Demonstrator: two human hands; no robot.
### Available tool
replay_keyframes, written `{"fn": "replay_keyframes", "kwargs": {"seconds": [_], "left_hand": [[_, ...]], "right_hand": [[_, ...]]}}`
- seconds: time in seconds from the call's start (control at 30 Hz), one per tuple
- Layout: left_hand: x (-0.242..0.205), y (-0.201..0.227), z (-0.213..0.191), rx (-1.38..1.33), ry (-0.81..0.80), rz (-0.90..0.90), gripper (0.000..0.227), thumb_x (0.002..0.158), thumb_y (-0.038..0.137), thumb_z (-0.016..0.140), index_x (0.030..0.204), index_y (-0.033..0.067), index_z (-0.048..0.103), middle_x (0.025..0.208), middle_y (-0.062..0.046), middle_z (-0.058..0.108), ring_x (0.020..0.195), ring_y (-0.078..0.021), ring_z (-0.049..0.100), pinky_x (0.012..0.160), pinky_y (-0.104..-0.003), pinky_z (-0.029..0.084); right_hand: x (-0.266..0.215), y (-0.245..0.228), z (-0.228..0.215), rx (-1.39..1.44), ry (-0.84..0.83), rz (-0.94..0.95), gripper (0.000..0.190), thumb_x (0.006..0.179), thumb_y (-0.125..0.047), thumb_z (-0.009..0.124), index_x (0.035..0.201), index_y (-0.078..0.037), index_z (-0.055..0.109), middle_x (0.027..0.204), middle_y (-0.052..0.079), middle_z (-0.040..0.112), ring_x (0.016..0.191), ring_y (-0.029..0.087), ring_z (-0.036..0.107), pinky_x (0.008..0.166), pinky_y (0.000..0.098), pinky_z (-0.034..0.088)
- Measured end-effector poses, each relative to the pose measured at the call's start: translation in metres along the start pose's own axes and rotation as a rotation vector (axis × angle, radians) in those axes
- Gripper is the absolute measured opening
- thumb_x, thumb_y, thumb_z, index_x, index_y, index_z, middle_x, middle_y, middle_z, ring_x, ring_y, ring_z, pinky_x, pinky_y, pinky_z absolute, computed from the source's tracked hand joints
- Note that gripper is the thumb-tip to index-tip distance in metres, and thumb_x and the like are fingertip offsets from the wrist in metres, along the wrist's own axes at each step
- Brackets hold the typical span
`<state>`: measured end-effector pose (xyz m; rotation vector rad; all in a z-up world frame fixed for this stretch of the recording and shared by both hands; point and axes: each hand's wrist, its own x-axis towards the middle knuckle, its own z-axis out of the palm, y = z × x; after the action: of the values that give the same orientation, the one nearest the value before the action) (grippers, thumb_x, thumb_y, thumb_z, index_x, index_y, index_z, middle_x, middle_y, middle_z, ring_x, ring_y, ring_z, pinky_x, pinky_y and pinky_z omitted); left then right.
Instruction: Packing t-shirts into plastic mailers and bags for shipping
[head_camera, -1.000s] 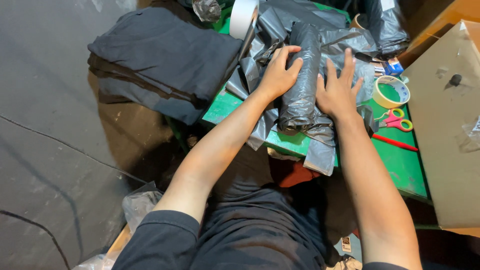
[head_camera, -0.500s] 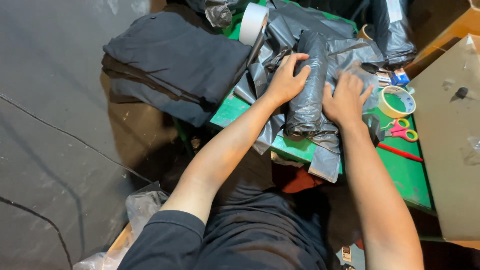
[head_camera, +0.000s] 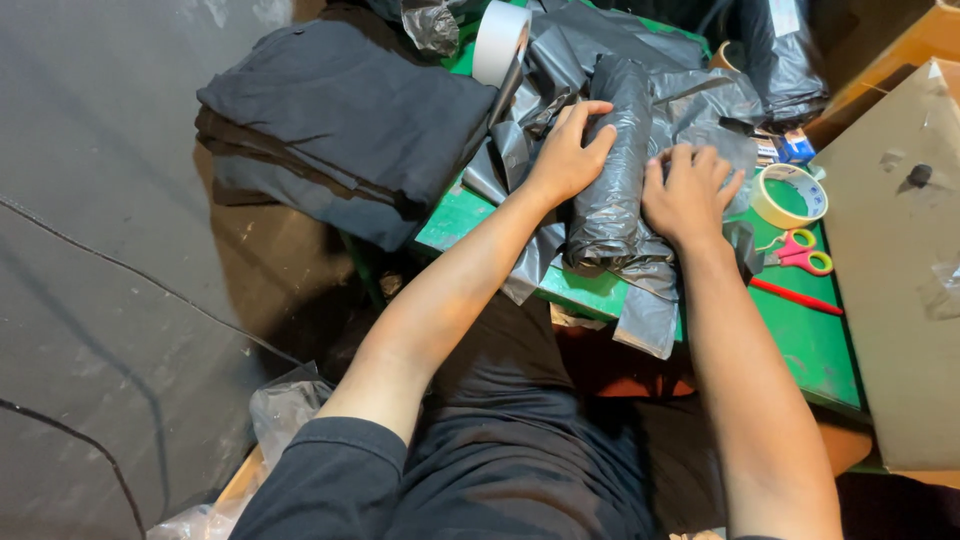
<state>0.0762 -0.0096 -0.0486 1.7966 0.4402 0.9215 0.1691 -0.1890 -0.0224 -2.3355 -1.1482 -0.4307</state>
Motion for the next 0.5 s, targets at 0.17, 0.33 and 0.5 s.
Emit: {"fn": "replay_keyframes", "kwargs": {"seconds": [0.17, 0.33, 0.5], "left_hand": [[-0.001, 0.002, 0.0, -0.005, -0.005, -0.012, 0.036, 0.094, 0.037, 0.066, 0.128, 0.0257, 0.064, 0.138, -0.01, 0.059, 0.132, -0.034, 0.06, 0.115, -0.047, 0.049], [-0.009, 0.02, -0.006, 0.012, 0.029, 0.079, 0.04, 0.09, 0.031, 0.058, 0.124, 0.0118, 0.067, 0.129, -0.01, 0.065, 0.124, -0.023, 0.062, 0.111, -0.035, 0.043], [-0.01, 0.024, -0.007, 0.007, 0.027, 0.07, 0.04, 0.09, 0.032, 0.058, 0.124, 0.0129, 0.067, 0.129, -0.009, 0.065, 0.125, -0.023, 0.062, 0.111, -0.035, 0.043]], "right_hand": [[-0.001, -0.01, -0.009, 0.067, 0.034, 0.017, 0.032, 0.107, -0.034, 0.058, 0.126, -0.012, 0.044, 0.119, 0.014, 0.042, 0.122, 0.043, 0.042, 0.114, 0.0658, 0.02], [-0.004, -0.02, -0.016, -0.01, -0.038, 0.031, 0.028, 0.102, -0.037, 0.057, 0.106, -0.01, 0.065, 0.138, 0.02, 0.042, 0.138, 0.048, 0.031, 0.113, 0.0741, -0.001], [-0.009, -0.043, -0.042, 0.08, 0.312, -0.178, 0.035, 0.096, -0.016, 0.067, 0.127, -0.004, 0.058, 0.136, 0.02, 0.038, 0.125, 0.043, 0.042, 0.108, 0.0592, 0.029]]}}
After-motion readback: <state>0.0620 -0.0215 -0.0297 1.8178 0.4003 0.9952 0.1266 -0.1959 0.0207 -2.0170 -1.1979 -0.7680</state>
